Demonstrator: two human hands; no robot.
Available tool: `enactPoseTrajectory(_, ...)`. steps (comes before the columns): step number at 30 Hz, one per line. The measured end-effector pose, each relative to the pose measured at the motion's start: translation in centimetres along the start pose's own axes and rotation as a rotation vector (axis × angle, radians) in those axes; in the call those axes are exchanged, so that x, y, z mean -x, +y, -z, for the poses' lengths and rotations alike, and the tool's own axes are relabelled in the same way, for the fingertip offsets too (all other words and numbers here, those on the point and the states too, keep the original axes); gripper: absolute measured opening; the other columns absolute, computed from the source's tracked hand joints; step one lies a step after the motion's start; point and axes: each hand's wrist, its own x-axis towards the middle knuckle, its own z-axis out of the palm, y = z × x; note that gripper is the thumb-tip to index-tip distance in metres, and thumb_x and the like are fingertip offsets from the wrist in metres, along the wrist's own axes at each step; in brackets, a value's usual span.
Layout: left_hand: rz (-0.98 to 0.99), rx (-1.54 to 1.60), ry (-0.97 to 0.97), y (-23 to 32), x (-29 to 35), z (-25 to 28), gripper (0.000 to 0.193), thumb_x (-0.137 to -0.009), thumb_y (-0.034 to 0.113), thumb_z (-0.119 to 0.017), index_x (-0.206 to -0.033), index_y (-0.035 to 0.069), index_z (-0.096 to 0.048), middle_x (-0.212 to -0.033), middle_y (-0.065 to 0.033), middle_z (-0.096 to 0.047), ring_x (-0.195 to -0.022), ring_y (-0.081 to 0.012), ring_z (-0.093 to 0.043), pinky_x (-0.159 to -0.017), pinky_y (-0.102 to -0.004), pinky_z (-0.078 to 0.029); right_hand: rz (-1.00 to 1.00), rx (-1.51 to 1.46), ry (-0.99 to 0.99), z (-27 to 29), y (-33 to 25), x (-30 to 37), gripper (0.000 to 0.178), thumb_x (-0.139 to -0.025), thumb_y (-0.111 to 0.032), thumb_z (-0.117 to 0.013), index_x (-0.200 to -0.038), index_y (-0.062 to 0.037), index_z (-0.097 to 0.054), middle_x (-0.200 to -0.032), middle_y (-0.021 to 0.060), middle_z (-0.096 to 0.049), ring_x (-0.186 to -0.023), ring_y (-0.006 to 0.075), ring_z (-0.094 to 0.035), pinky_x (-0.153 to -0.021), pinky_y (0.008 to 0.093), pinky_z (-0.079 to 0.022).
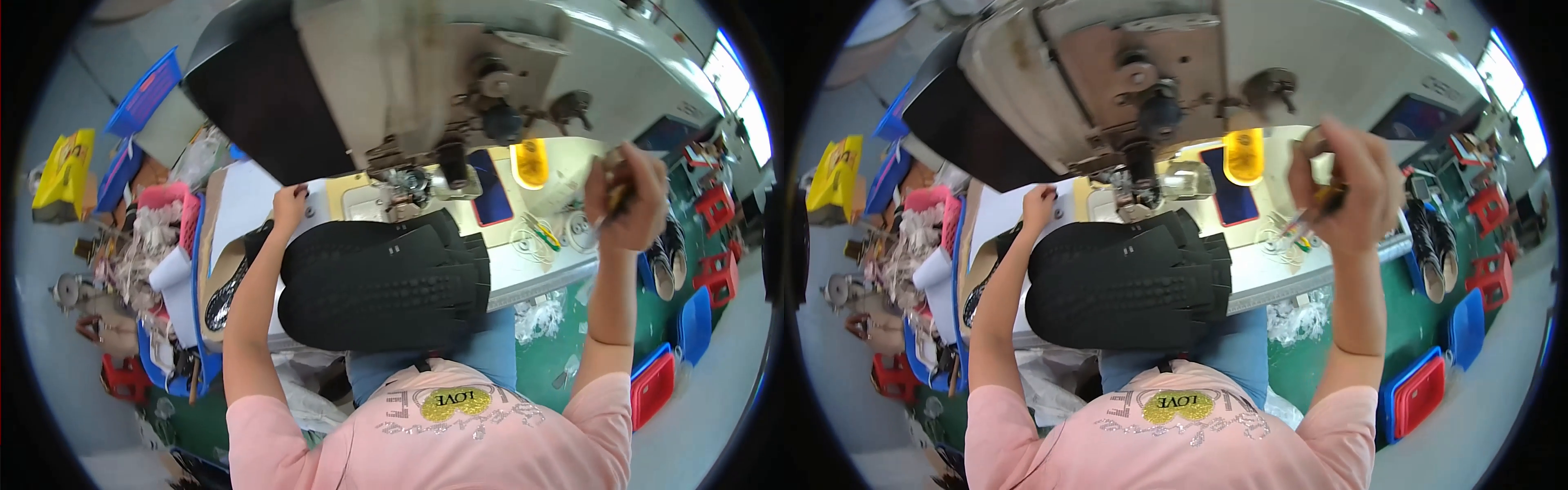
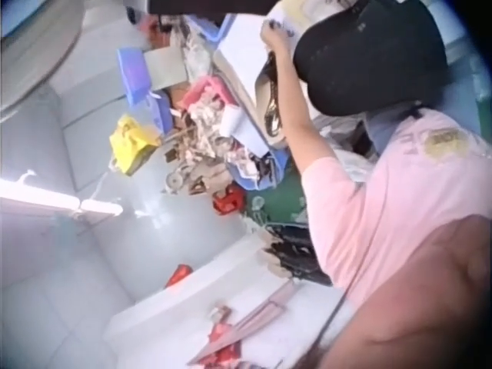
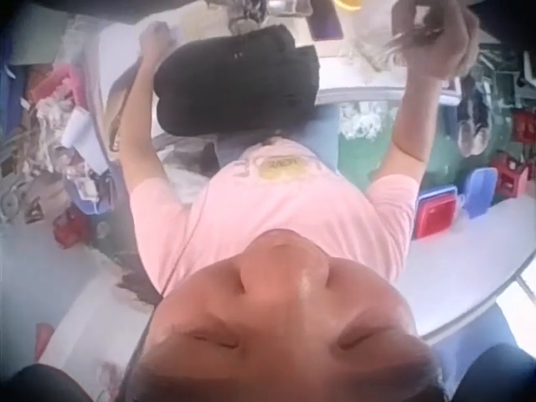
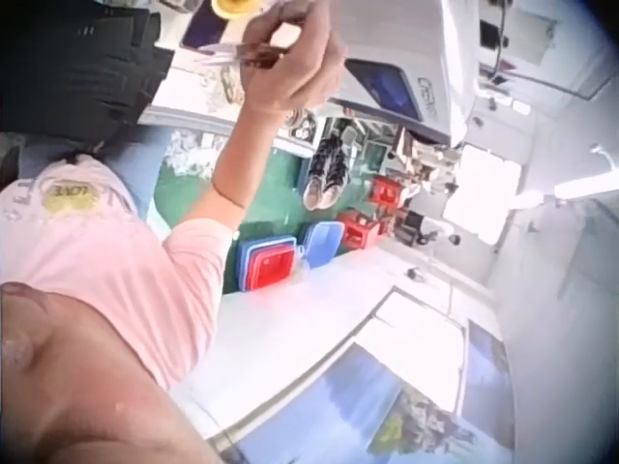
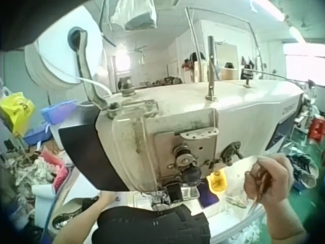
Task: The person stitches shoe parts together using a sewing machine, trims excess thread with thread snips, and places the assembled shoe pieces into a bag below the table.
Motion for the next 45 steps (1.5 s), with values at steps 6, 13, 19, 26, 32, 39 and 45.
enactPoseTrajectory(6,0.143,0.436,0.229,11.9,1.3,6.6,0.011,-0.075,-0.002,-0.059,-0.084,-0.002,-0.065,-0.064,-0.0057,-0.059,-0.058,-0.0139,-0.055,-0.053,-0.0287,-0.043,0.089,0.141,-0.011,1.3,0.4,-0.2,0.027,-0.078,-0.001,-0.067,-0.106,0.001,-0.067,-0.097,0.0131,-0.06,-0.06,0.0147,-0.053,-0.052,0.0251,-0.042)
enactPoseTrajectory(13,0.049,1.055,-0.056,26.7,11.5,7.8,0.017,-0.089,-0.007,-0.054,-0.102,-0.003,-0.064,-0.098,-0.0118,-0.067,-0.087,-0.017,-0.065,-0.075,-0.0259,-0.054,-0.185,-0.819,-0.683,-2.6,-10.5,6.6,0.045,-0.07,-0.001,-0.068,-0.113,0.0029,-0.055,-0.096,0.0099,-0.063,-0.077,0.0257,-0.064,-0.063,0.0341,-0.054)
enactPoseTrajectory(19,0.048,1.109,-0.149,29.5,13.4,7.0,0.024,-0.087,-0.006,-0.057,-0.111,-0.004,-0.062,-0.106,-0.014,-0.064,-0.094,-0.0179,-0.063,-0.082,-0.0261,-0.051,-0.843,-1.035,-0.35,-4.2,-14.2,11.2,0.023,-0.086,0.006,-0.06,-0.102,0.0015,-0.046,-0.081,0.0112,-0.064,-0.07,0.0118,-0.063,-0.06,0.0219,-0.049)
enactPoseTrajectory(26,0.07,1.301,-0.31,29.2,14.0,6.5,0.037,-0.082,-0.003,-0.067,-0.117,-0.005,-0.056,-0.108,-0.0171,-0.062,-0.094,-0.018,-0.062,-0.083,-0.0304,-0.053,-1.143,-1.18,-0.398,-2.7,-13.6,10.0,0.02,-0.083,0.005,-0.064,-0.093,0.0002,-0.048,-0.078,0.0097,-0.062,-0.067,0.0091,-0.062,-0.054,0.0228,-0.047)
enactPoseTrajectory(32,0.247,1.364,-0.317,28.1,12.6,7.1,0.023,-0.084,-0.002,-0.064,-0.106,-0.003,-0.059,-0.098,-0.0126,-0.065,-0.09,-0.015,-0.062,-0.084,-0.0278,-0.05,-0.582,-0.821,-0.584,-3.0,-10.3,8.8,0.023,-0.072,0.008,-0.065,-0.091,-0.0019,-0.061,-0.075,0.007,-0.06,-0.06,0.0182,-0.061,-0.052,0.0274,-0.047)
enactPoseTrajectory(39,0.209,1.268,-0.443,27.4,12.0,7.5,0.034,-0.085,-0.005,-0.061,-0.115,0.002,-0.047,-0.095,-0.0054,-0.061,-0.093,-0.0103,-0.058,-0.086,-0.0253,-0.046,-0.297,-0.851,-0.722,-4.5,-8.1,7.4,0.026,-0.063,0.005,-0.065,-0.086,-0.0067,-0.06,-0.073,0.0025,-0.061,-0.061,0.0207,-0.061,-0.053,0.0325,-0.048)
enactPoseTrajectory(45,0.228,1.256,-0.8,27.1,10.5,8.4,0.043,-0.081,-0.005,-0.063,-0.118,0.003,-0.043,-0.091,-0.0043,-0.06,-0.092,-0.0111,-0.058,-0.086,-0.0276,-0.046,-0.452,-0.861,-0.887,-5.2,-7.7,8.1,0.023,-0.065,0.002,-0.064,-0.086,-0.0065,-0.061,-0.071,0.0088,-0.063,-0.066,0.0269,-0.063,-0.058,0.035,-0.049)
